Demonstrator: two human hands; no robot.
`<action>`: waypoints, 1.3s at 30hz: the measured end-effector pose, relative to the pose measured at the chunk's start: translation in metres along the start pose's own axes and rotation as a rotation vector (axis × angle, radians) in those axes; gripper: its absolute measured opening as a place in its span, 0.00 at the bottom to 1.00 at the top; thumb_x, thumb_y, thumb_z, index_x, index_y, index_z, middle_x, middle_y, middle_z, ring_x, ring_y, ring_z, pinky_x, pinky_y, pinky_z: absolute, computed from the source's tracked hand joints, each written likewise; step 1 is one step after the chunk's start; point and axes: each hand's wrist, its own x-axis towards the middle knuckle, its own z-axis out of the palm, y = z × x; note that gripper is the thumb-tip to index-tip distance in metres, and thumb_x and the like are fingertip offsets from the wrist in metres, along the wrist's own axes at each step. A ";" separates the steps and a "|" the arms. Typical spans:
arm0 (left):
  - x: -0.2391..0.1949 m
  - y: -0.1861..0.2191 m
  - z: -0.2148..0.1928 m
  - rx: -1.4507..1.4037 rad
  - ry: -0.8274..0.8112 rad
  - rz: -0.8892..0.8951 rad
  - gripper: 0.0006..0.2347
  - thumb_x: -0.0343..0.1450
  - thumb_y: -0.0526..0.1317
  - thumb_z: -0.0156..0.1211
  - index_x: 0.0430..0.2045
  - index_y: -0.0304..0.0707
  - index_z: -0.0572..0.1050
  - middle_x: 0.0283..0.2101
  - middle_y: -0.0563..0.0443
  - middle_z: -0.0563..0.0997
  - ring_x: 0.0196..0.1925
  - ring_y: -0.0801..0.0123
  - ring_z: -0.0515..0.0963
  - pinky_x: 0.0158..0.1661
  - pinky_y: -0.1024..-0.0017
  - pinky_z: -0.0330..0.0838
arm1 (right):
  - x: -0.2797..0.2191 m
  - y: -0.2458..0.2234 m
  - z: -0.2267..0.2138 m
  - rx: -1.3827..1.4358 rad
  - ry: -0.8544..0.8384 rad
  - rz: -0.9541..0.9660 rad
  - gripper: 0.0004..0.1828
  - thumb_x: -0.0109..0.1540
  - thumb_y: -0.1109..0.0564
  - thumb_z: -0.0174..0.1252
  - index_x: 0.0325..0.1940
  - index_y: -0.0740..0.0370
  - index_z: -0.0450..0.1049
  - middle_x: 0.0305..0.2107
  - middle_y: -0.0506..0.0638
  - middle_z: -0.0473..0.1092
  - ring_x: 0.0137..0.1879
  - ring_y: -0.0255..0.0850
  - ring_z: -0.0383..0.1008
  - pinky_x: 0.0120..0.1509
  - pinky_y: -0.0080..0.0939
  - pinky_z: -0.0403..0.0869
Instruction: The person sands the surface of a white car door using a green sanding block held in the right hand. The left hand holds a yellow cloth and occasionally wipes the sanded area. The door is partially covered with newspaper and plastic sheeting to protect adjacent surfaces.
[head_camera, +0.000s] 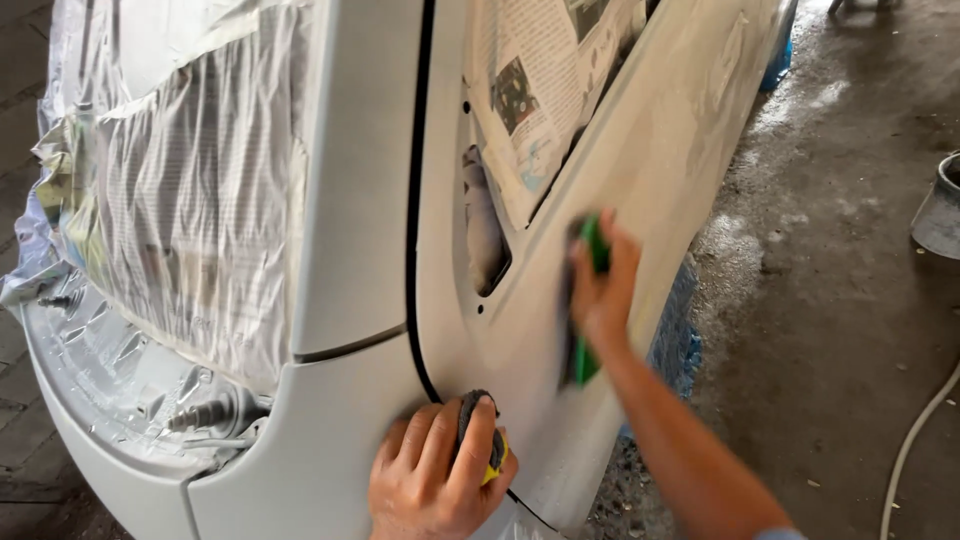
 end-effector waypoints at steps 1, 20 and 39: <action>0.003 0.002 0.000 0.073 -0.036 0.002 0.14 0.62 0.39 0.67 0.40 0.37 0.78 0.35 0.47 0.81 0.33 0.60 0.81 0.32 0.65 0.75 | 0.021 0.011 0.000 -0.018 0.068 -0.016 0.24 0.70 0.57 0.58 0.70 0.66 0.65 0.52 0.59 0.64 0.60 0.50 0.65 0.68 0.47 0.66; -0.012 -0.004 0.020 0.348 -0.070 -0.003 0.13 0.59 0.41 0.69 0.35 0.41 0.81 0.31 0.47 0.83 0.28 0.61 0.81 0.26 0.64 0.73 | 0.042 0.036 -0.010 0.152 -0.043 -0.120 0.34 0.67 0.62 0.63 0.76 0.62 0.60 0.63 0.60 0.59 0.70 0.52 0.61 0.75 0.47 0.65; 0.034 0.038 0.145 0.205 -0.157 -0.132 0.13 0.69 0.42 0.60 0.45 0.40 0.79 0.52 0.44 0.80 0.63 0.49 0.75 0.66 0.52 0.57 | 0.030 0.026 -0.020 -0.053 -0.057 -0.110 0.43 0.61 0.61 0.65 0.78 0.65 0.54 0.64 0.68 0.58 0.69 0.60 0.59 0.74 0.52 0.61</action>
